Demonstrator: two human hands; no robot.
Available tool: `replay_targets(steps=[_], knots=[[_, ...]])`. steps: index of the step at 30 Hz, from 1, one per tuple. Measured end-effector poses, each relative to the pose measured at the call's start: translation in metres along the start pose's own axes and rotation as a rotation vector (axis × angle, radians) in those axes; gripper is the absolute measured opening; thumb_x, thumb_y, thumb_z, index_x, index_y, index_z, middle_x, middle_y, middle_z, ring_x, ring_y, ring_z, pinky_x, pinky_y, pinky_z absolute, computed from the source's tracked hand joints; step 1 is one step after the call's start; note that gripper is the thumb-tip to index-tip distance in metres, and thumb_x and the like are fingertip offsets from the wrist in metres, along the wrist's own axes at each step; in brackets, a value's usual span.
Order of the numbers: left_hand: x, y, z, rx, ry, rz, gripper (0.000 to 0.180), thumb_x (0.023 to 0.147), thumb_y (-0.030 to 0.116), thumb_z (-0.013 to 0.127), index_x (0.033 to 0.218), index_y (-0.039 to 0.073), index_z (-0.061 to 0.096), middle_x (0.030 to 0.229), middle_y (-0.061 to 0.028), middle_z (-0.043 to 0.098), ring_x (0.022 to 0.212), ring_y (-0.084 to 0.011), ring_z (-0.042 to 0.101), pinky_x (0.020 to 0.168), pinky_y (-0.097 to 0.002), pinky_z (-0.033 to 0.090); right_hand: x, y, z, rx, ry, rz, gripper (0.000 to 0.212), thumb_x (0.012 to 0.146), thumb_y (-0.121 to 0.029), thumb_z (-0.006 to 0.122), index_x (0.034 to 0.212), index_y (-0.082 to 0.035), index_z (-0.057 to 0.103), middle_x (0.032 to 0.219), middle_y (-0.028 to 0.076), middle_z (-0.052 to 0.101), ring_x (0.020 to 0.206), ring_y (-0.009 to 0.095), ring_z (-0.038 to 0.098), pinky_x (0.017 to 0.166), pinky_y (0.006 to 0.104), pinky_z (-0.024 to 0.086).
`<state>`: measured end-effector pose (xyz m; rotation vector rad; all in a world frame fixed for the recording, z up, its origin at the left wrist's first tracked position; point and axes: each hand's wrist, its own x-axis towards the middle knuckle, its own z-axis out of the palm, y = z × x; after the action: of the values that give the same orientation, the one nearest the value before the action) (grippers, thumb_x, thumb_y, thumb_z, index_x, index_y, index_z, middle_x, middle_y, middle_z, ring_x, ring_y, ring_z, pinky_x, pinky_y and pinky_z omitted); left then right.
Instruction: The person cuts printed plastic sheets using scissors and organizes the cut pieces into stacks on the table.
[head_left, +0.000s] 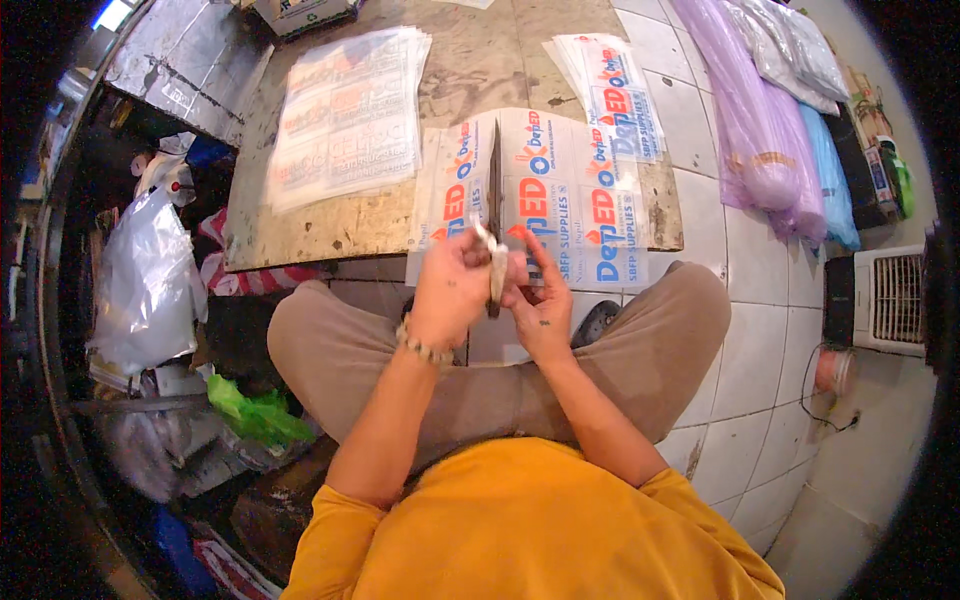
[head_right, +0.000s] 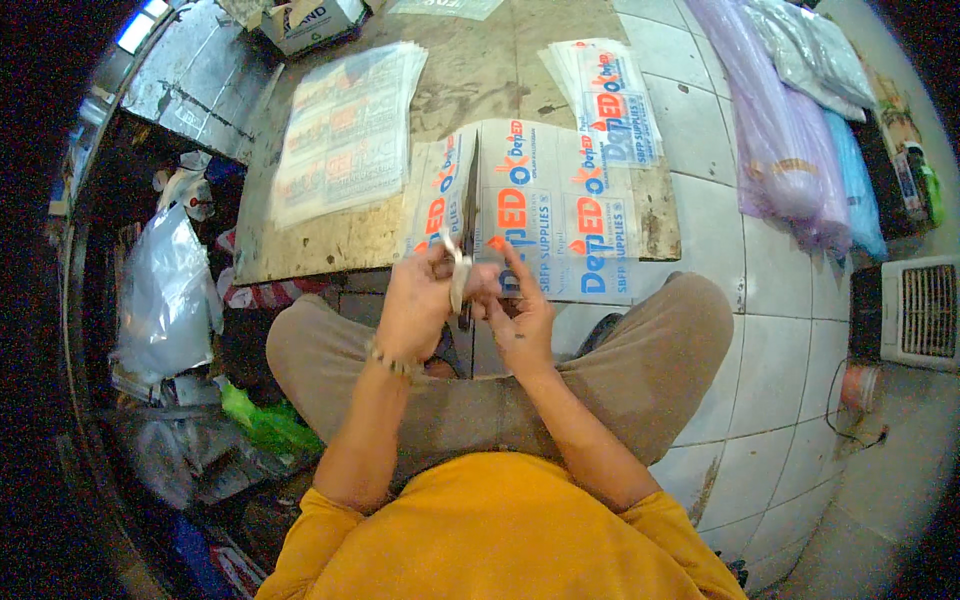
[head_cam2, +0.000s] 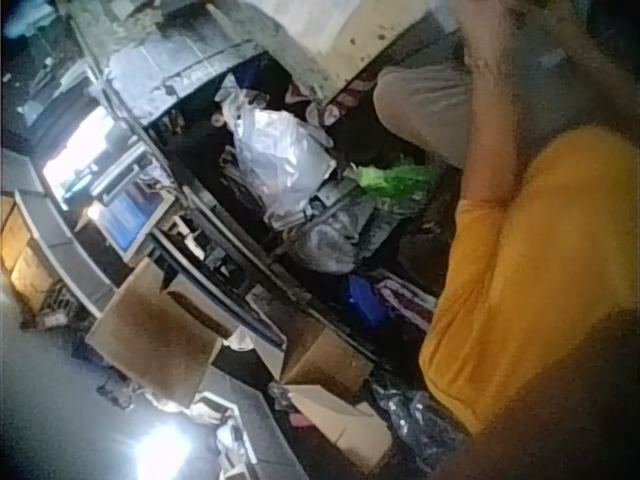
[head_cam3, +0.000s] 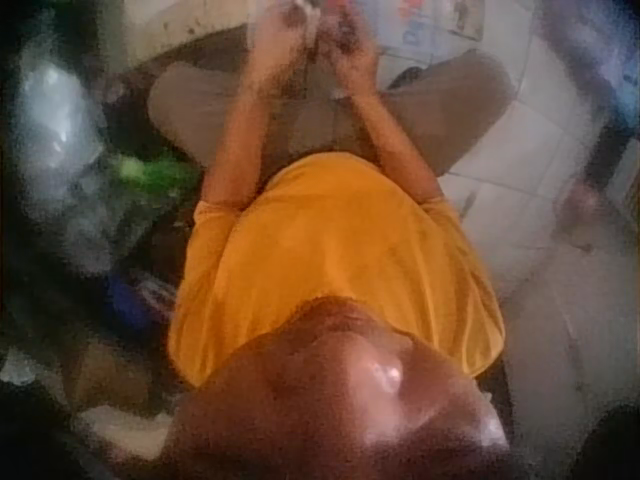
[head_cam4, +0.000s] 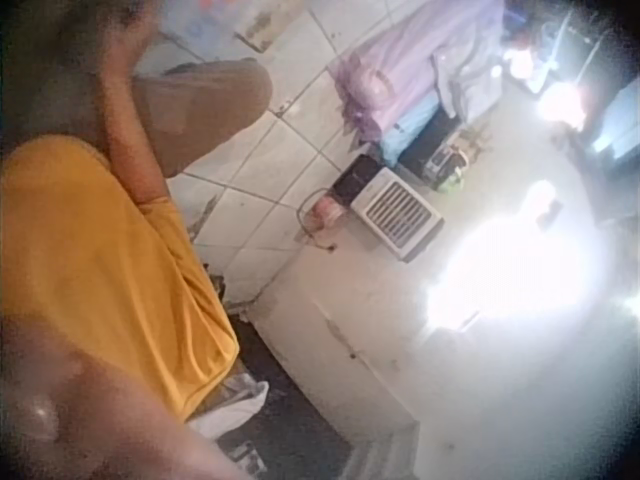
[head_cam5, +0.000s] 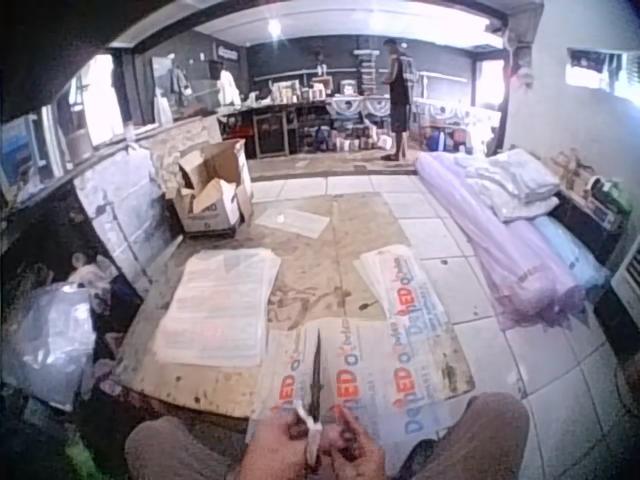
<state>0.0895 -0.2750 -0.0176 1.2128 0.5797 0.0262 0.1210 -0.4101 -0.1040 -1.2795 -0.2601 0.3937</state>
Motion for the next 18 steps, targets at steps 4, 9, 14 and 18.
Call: replay_targets(steps=[4,9,14,18], knots=[[0.059,0.038,-0.003,0.082,-0.071,0.030,0.039,0.086,0.014,0.080,0.114,-0.005,0.062,0.098,-0.0107,0.074,0.084,-0.0185,0.073,0.063,-0.0262,0.055,-0.001,0.000,0.001,-0.038,0.024,0.051,0.069,0.089,0.006,0.069,0.152,-0.005,0.043,0.138,0.014,0.059,0.103,0.013,0.064,0.081,0.0289,0.057],[0.042,0.101,0.015,0.066,-0.149,0.390,0.059,0.084,0.010,0.080,0.134,-0.008,0.054,0.106,-0.0169,0.074,0.088,-0.0219,0.075,0.065,-0.0263,0.057,-0.001,-0.020,0.010,0.031,0.072,-0.025,0.071,0.088,0.005,0.071,0.152,-0.006,0.041,0.126,0.012,0.062,0.099,0.012,0.064,0.081,0.0279,0.056],[-0.038,0.071,-0.012,0.100,-0.100,0.260,0.077,0.080,0.009,0.084,0.145,-0.006,0.045,0.113,-0.0220,0.072,0.094,-0.0249,0.075,0.067,-0.0283,0.059,-0.008,-0.030,-0.007,-0.047,0.216,0.002,0.063,0.089,0.001,0.073,0.146,-0.004,0.046,0.116,0.007,0.062,0.093,0.013,0.063,0.083,0.0274,0.053],[-0.093,0.020,-0.059,0.119,-0.131,0.035,0.084,0.080,-0.002,0.081,0.153,0.000,0.039,0.115,-0.0214,0.072,0.098,-0.0235,0.073,0.084,-0.0344,0.059,-0.012,-0.025,-0.058,-0.030,0.393,0.095,0.059,0.089,-0.002,0.076,0.142,-0.003,0.051,0.119,0.007,0.062,0.094,0.014,0.063,0.084,0.0288,0.053]])
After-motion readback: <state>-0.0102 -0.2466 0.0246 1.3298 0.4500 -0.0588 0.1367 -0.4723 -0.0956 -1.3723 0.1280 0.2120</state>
